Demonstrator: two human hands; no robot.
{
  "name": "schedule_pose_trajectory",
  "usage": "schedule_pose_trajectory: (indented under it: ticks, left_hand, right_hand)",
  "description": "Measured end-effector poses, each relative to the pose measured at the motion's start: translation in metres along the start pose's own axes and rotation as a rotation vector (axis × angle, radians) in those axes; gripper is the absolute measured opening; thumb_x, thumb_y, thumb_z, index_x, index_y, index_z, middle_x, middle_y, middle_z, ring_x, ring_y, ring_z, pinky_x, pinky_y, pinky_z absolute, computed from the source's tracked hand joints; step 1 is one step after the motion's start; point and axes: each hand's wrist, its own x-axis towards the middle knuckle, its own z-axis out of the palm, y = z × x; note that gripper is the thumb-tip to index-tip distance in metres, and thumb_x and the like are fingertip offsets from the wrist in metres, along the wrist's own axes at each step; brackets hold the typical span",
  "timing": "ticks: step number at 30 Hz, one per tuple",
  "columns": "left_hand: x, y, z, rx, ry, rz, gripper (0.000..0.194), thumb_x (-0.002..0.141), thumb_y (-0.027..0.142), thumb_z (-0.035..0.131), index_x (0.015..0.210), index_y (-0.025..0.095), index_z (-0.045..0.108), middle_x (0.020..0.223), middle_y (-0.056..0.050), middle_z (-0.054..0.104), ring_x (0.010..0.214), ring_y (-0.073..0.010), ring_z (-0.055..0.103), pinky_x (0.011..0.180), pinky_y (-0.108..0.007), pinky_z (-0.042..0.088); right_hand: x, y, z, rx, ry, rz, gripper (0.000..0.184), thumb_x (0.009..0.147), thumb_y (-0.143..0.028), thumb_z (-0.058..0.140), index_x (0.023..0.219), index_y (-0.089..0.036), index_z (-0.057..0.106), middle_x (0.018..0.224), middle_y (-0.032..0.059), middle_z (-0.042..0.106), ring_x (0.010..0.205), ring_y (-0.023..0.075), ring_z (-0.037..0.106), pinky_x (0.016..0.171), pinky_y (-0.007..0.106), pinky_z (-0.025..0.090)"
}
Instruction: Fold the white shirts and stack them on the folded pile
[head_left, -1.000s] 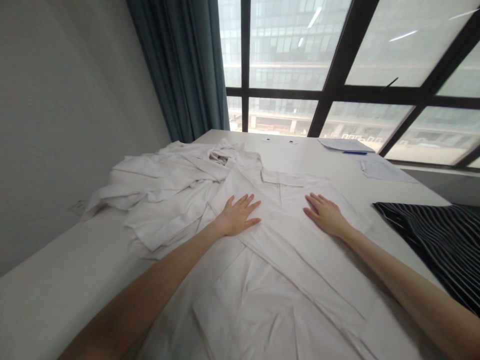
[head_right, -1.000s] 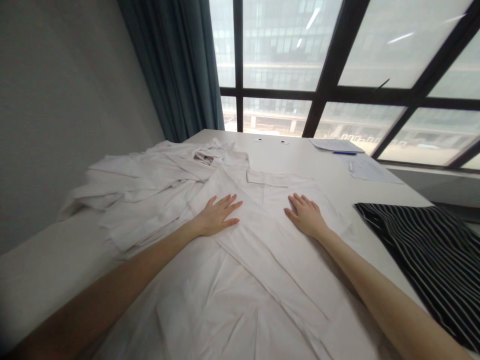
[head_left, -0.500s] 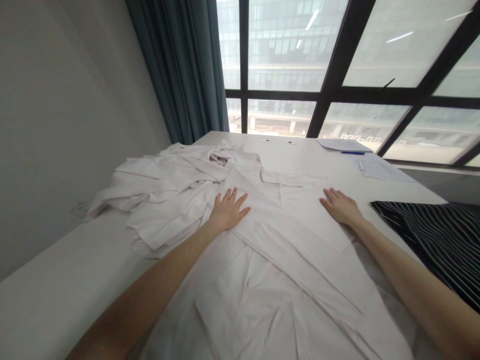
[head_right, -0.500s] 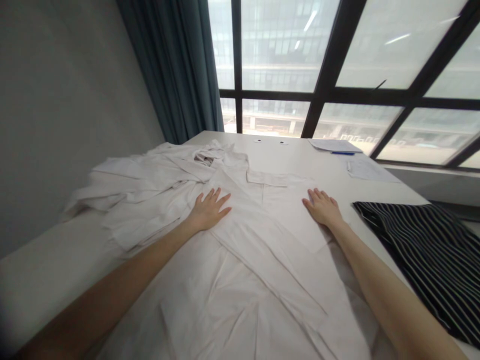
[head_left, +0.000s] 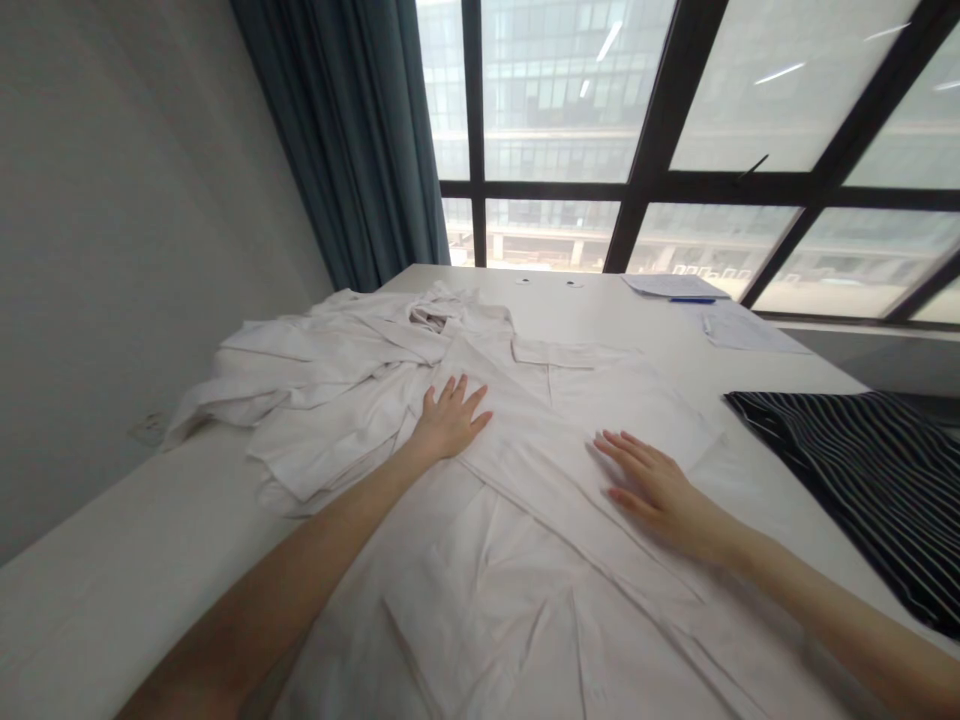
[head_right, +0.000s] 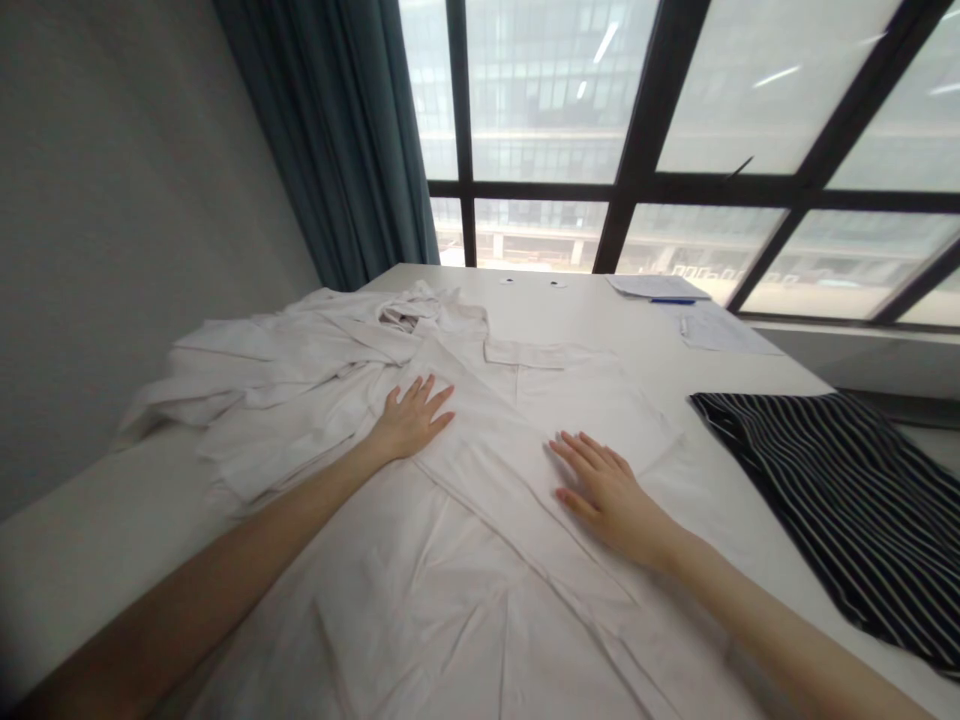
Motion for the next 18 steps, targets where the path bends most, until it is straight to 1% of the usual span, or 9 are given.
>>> schedule_pose_trajectory:
  ticks: [2,5,8,11,13,15,16,18]
  left_hand:
    - [-0.001,0.0,-0.001,-0.007,0.022,0.006,0.053,0.099,0.049,0.03,0.146,0.026,0.039,0.155,-0.014,0.031,0.143,-0.0321,0.026,0.109,-0.059,0.022]
    - [-0.003,0.001,-0.003,-0.022,0.053,-0.001,0.047,0.099,0.041,0.031,0.142,0.027,0.045,0.152,-0.01,0.038,0.141,-0.0285,0.031,0.111,-0.056,0.021]
    - [-0.003,0.0,-0.005,-0.021,0.078,0.006,0.044,0.099,0.034,0.032,0.138,0.026,0.049,0.15,-0.009,0.043,0.139,-0.0259,0.036,0.112,-0.053,0.021]
    - [-0.005,0.003,-0.008,0.015,0.103,0.008,0.044,0.097,0.03,0.033,0.137,0.023,0.051,0.147,-0.01,0.045,0.136,-0.0261,0.039,0.113,-0.054,0.02]
    - [-0.012,0.012,-0.01,0.038,0.098,0.006,0.044,0.097,0.028,0.035,0.136,0.018,0.051,0.146,-0.013,0.046,0.135,-0.0278,0.041,0.112,-0.055,0.02]
    - [-0.027,0.026,-0.011,0.03,0.075,0.036,0.046,0.097,0.029,0.036,0.138,0.015,0.049,0.147,-0.016,0.045,0.135,-0.0288,0.041,0.111,-0.055,0.024]
    - [-0.036,0.034,-0.012,0.009,0.062,0.073,0.047,0.097,0.031,0.036,0.14,0.015,0.047,0.148,-0.015,0.044,0.136,-0.0286,0.04,0.11,-0.054,0.026]
    - [-0.057,0.051,-0.012,-0.046,0.063,0.194,0.047,0.098,0.035,0.037,0.143,0.02,0.043,0.151,-0.012,0.039,0.139,-0.0277,0.035,0.11,-0.052,0.028]
  right_hand:
    - [-0.018,-0.003,0.0,-0.041,-0.029,0.002,0.056,0.097,-0.052,0.034,0.149,-0.031,0.035,0.155,0.0042,0.035,0.143,0.0265,0.026,0.113,0.054,0.028]
    - [-0.035,0.005,-0.001,-0.095,-0.038,0.024,0.052,0.099,-0.049,0.03,0.149,-0.034,0.033,0.155,0.0006,0.032,0.144,0.0247,0.025,0.114,0.055,0.025]
    - [-0.041,0.014,0.0,-0.121,-0.009,0.035,0.05,0.1,-0.046,0.028,0.148,-0.035,0.034,0.155,-0.0009,0.033,0.144,0.0233,0.026,0.114,0.053,0.026]
    - [-0.042,0.015,0.0,-0.13,0.015,0.035,0.049,0.1,-0.045,0.028,0.148,-0.035,0.035,0.154,-0.0007,0.035,0.143,0.0232,0.027,0.114,0.052,0.026]
    - [-0.042,0.013,0.0,-0.128,0.011,0.035,0.05,0.1,-0.046,0.028,0.148,-0.034,0.035,0.154,-0.0002,0.035,0.143,0.0231,0.027,0.114,0.052,0.026]
    - [-0.041,0.012,0.0,-0.128,0.005,0.036,0.05,0.1,-0.046,0.028,0.148,-0.033,0.035,0.154,0.0,0.034,0.143,0.0232,0.027,0.114,0.052,0.025]
    - [-0.041,0.011,0.0,-0.128,0.005,0.037,0.05,0.1,-0.046,0.028,0.148,-0.033,0.035,0.154,0.0,0.034,0.143,0.0233,0.027,0.114,0.052,0.025]
    - [-0.041,0.011,0.0,-0.129,0.006,0.04,0.05,0.1,-0.046,0.028,0.148,-0.034,0.035,0.154,-0.0003,0.034,0.143,0.0234,0.027,0.114,0.051,0.025]
